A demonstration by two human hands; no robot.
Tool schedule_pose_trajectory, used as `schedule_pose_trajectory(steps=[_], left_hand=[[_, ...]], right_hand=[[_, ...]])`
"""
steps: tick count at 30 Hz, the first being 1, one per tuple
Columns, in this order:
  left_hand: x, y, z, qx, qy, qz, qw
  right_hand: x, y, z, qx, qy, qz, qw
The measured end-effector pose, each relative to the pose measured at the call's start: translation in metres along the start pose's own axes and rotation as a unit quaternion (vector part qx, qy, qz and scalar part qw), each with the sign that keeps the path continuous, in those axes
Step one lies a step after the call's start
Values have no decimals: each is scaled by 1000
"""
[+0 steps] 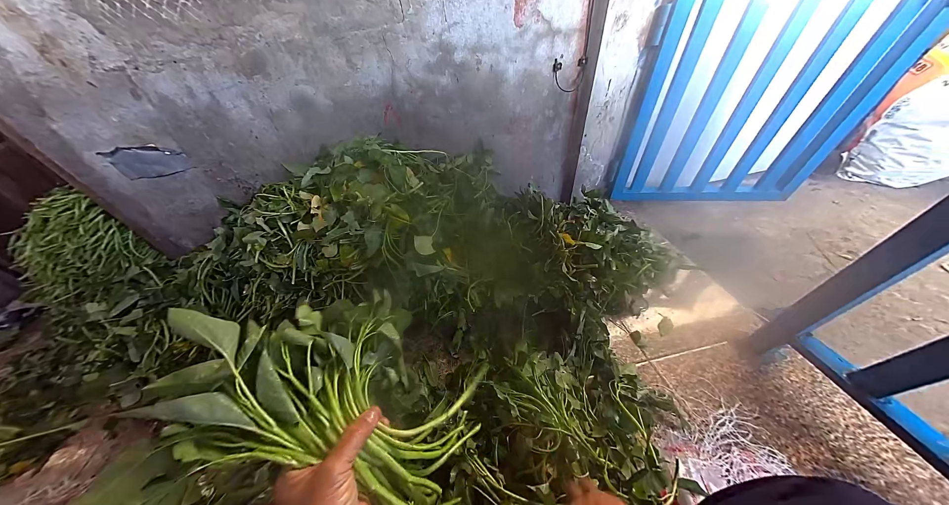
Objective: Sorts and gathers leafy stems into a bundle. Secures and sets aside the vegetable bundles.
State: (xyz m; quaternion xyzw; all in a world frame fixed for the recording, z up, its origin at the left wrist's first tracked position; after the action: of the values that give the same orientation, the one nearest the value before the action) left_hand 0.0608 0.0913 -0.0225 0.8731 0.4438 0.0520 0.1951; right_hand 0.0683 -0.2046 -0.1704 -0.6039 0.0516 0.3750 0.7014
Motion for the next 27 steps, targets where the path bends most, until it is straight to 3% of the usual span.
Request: schedule_pose_trajectory(steps=[1, 5, 9, 11, 14, 19, 21, 23, 27], left_hand=[[0, 1, 1, 0, 0, 5, 1000], [-7, 8, 11, -1, -30, 21, 999], [-11, 13, 18, -6, -65, 27, 998], [-13, 14, 20, -8, -76, 28, 997], [-13, 14, 20, -11, -76, 33, 996], [-14, 14, 20, -23, -75, 28, 997], [-13, 12, 21, -26, -80, 21, 996], [-14, 11, 22, -20, -86, 12, 996], [-19, 18, 27, -16, -95, 31, 995]], right_hand=[[13, 0, -30, 12, 73, 21, 997], [62, -6, -167, 38, 333, -109, 936], [53, 35, -227, 73, 466, -51, 880], [43, 36, -230, 113, 491, -75, 860], [40, 32, -226, 145, 474, -108, 862], [38, 63, -225, 98, 434, 73, 892], [34, 36, -219, 100, 439, -3, 893], [24, -16, -206, 117, 425, -156, 884], [-14, -114, -147, 90, 293, -464, 831]])
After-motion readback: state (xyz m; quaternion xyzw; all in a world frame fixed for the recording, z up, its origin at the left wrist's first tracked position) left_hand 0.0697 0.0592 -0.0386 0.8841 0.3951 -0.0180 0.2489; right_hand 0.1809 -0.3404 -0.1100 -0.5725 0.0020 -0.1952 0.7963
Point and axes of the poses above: each hand's wrist, its own x-axis towards the middle knuckle, its own y-axis out of the palm, z = x × y, the point moved 9 cm from there along x, towards the middle knuckle, and after that the axes turned 7 degrees about -x, right-handed, at the moved point
